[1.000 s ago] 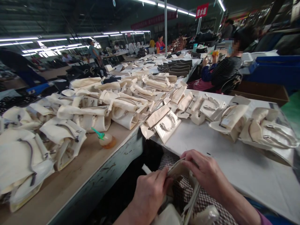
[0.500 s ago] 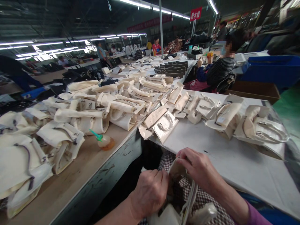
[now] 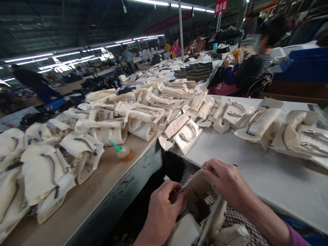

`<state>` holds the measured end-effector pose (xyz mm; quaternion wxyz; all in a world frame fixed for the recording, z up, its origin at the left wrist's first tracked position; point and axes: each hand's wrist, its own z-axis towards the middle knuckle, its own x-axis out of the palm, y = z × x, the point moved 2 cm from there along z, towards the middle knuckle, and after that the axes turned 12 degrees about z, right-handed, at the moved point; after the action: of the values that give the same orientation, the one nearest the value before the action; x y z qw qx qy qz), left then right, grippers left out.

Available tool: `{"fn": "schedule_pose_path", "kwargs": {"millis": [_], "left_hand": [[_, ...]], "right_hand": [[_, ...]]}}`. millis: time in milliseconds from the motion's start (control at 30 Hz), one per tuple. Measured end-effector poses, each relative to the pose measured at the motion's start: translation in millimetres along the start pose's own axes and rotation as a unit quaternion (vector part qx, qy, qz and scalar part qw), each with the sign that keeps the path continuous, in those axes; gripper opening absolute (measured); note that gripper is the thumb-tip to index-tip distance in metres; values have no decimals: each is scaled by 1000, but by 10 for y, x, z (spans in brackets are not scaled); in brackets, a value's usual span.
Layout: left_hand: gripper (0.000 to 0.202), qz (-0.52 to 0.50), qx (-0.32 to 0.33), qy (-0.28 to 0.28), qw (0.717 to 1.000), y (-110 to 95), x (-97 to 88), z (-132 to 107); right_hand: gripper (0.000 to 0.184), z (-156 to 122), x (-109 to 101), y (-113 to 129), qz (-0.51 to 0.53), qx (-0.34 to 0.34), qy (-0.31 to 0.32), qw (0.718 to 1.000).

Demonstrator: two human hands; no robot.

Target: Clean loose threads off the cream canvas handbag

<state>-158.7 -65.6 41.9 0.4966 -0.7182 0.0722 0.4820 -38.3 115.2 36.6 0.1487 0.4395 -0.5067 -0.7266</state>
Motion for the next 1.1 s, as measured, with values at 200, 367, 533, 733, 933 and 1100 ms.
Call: {"fn": "schedule_pose_path", "kwargs": {"millis": [200, 367, 533, 733, 933, 1100], "left_hand": [[10, -23, 38, -22, 999, 34, 58, 51], [18, -99, 48, 41, 993, 110, -27, 98], [12, -15, 51, 55, 997, 72, -129, 85], [15, 125, 64, -9, 990, -12, -66, 34], [19, 184, 101, -111, 971, -2, 111, -33], [21, 192, 142, -127, 963, 0, 125, -3]], "right_hand": [[17, 10, -18, -14, -10, 13, -7, 1000], [21, 11, -63, -44, -11, 38, -15, 999], [19, -5, -35, -11, -9, 31, -14, 999], [21, 2, -1, 37, 3, 37, -7, 999], [18, 27, 9, 0, -3, 34, -2, 999], [17, 33, 1, -41, 4, 21, -3, 1000]]}}
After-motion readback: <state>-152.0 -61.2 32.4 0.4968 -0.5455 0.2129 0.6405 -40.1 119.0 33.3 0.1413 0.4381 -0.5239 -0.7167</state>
